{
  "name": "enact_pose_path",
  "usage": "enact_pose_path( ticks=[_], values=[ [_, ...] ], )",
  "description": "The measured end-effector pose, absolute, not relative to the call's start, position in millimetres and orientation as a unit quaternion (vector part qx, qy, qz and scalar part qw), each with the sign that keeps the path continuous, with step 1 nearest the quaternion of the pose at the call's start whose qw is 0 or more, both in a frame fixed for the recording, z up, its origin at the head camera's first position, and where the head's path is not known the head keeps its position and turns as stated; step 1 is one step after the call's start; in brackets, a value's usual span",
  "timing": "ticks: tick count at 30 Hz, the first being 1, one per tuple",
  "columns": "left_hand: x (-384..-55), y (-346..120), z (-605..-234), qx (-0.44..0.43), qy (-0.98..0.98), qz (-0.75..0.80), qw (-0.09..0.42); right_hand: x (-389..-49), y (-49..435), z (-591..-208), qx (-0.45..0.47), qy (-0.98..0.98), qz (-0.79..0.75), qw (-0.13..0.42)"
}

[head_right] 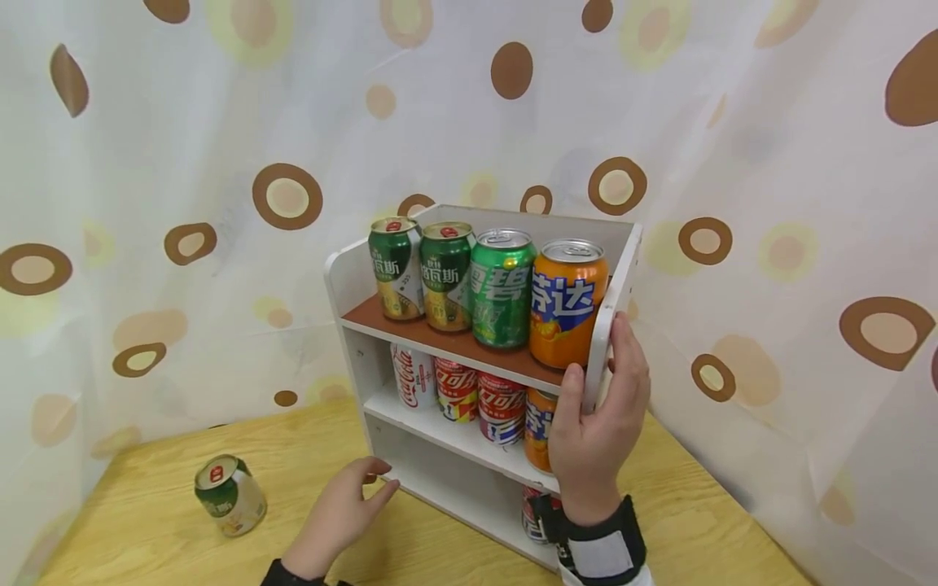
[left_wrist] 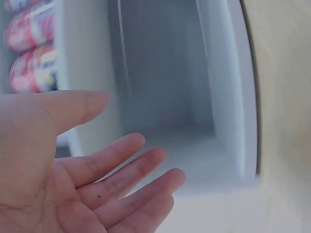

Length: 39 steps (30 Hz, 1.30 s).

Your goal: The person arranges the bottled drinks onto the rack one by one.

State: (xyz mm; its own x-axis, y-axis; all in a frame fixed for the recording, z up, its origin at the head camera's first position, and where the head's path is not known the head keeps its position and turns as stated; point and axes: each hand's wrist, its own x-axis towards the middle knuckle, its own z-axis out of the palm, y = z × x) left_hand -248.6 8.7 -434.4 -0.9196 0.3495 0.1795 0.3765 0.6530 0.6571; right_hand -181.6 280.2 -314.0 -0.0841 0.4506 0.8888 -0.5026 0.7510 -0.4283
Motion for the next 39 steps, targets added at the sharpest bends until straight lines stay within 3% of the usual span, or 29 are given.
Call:
enact_pose_path(
  ticks=[6, 14, 17, 23, 31, 39],
  values=[
    [-249, -28, -422, -0.138, -0.915, -0.369, 0.088, -181, 280, -315, 0.023, -0.650, 0.352, 0.674],
    [-259, -74, -425, -0.050, -0.904, -0.340, 0.255, -180, 280, -315, 0.017, -0.652, 0.350, 0.672],
    [-265, -89, -431, -0.010, -0.906, -0.337, 0.255, -179, 281, -314, 0.015, -0.651, 0.350, 0.673],
    [-277, -113, -445, 0.063, -0.905, -0.367, 0.206, -180, 280, -313, 0.018, -0.648, 0.355, 0.674],
    [-285, -126, -464, 0.098, -0.903, -0.389, 0.158, -180, 281, -315, 0.018, -0.649, 0.354, 0.674],
    [-288, -132, -472, 0.099, -0.902, -0.375, 0.188, -181, 281, -315, 0.022, -0.648, 0.351, 0.676]
  ],
)
